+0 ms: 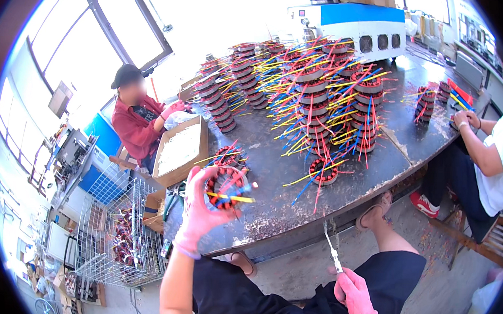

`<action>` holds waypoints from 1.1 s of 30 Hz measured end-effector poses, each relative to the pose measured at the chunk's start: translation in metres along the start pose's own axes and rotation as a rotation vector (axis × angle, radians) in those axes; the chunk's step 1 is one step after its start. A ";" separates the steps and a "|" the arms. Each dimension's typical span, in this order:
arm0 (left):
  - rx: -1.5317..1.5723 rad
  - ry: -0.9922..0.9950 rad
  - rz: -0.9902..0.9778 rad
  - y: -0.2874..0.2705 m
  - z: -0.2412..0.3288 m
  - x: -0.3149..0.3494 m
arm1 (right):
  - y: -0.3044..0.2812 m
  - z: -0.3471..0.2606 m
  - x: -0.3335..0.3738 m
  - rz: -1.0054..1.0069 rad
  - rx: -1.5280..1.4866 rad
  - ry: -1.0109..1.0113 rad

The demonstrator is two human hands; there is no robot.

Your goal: The person solders wire connections on circular electrical components using a handheld soldering iron. The person picks up each component, applies heat and solder to the wire terminals, and سپس stacks them on the work table.

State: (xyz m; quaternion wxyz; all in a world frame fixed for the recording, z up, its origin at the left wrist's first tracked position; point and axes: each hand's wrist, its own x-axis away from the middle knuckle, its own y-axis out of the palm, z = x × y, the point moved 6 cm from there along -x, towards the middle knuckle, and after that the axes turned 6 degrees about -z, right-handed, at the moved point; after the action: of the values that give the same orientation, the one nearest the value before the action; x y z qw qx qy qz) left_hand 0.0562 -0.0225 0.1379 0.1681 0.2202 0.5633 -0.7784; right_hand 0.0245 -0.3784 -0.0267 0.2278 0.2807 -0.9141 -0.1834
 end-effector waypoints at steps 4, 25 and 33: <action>0.280 -0.336 -0.015 0.024 -0.100 -0.031 | -0.001 -0.002 -0.002 0.076 0.052 -0.048; 0.305 -0.396 -0.193 0.090 -0.198 -0.083 | 0.006 -0.014 -0.023 0.083 0.139 -0.045; 0.335 -0.335 -0.230 0.086 -0.200 -0.083 | 0.012 -0.016 -0.021 0.046 0.171 -0.076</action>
State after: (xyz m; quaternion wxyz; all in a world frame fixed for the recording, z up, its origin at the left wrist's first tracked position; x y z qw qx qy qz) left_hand 0.2013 0.1424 0.0591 0.1306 0.0476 0.4123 -0.9004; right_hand 0.0429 -0.3597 -0.0146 0.1720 0.2711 -0.9407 -0.1099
